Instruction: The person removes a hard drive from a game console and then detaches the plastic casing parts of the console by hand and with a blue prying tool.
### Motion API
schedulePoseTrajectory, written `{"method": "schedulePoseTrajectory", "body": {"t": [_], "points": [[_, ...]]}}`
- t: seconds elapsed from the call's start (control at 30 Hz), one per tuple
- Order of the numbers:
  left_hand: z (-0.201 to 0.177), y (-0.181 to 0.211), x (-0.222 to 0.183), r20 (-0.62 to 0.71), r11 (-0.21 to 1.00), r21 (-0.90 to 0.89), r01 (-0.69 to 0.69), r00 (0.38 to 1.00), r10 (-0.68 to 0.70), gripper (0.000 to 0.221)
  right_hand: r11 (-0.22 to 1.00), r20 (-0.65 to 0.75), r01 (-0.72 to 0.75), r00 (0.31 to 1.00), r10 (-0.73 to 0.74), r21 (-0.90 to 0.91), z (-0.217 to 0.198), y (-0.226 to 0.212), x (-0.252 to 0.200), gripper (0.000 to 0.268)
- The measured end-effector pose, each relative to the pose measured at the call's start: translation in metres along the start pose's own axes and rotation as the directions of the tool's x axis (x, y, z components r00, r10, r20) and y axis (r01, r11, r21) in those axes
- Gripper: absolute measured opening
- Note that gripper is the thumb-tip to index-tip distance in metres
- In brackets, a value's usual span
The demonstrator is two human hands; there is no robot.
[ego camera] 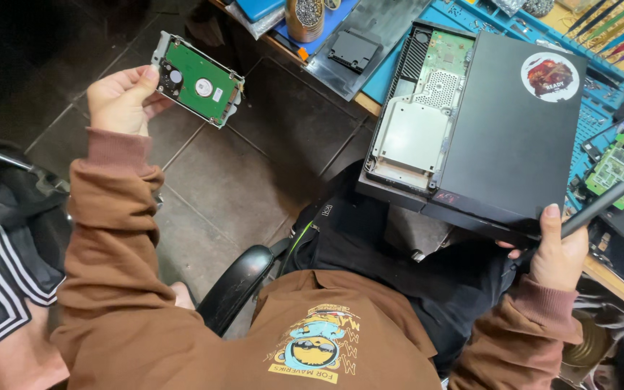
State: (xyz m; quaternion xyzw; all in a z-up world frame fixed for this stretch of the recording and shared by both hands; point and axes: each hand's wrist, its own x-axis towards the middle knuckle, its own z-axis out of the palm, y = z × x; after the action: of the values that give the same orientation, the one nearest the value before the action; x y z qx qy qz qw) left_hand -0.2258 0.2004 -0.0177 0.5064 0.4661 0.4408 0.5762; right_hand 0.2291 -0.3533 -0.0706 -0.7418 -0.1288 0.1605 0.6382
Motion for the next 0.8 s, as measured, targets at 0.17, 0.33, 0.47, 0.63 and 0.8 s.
{"method": "schedulePoseTrajectory", "body": {"t": [0.17,0.33,0.47,0.63,0.8], "points": [[0.009,0.01,-0.013,0.019,0.99,-0.095,0.102,0.995,-0.1,0.021,1.0,-0.004,-0.012,1.0,0.012,0.012,0.006,-0.01,-0.007,0.057],[0.009,0.007,-0.012,0.05,0.993,-0.065,0.102,0.994,-0.099,0.025,1.0,0.009,0.01,1.0,-0.01,-0.012,0.003,-0.009,-0.006,0.06],[0.009,0.009,-0.016,0.054,0.992,-0.07,0.102,0.994,-0.098,0.024,1.0,0.006,-0.007,1.0,0.007,-0.021,0.0,-0.004,-0.002,0.058],[0.012,0.01,-0.019,0.063,0.992,-0.066,0.106,0.993,-0.102,0.022,0.999,0.02,0.005,1.0,-0.004,-0.039,0.002,-0.01,-0.004,0.059],[0.012,0.006,-0.017,0.088,0.994,-0.06,0.096,0.992,-0.091,0.019,0.999,0.018,0.001,1.0,0.0,-0.044,0.004,-0.013,-0.006,0.059]]}}
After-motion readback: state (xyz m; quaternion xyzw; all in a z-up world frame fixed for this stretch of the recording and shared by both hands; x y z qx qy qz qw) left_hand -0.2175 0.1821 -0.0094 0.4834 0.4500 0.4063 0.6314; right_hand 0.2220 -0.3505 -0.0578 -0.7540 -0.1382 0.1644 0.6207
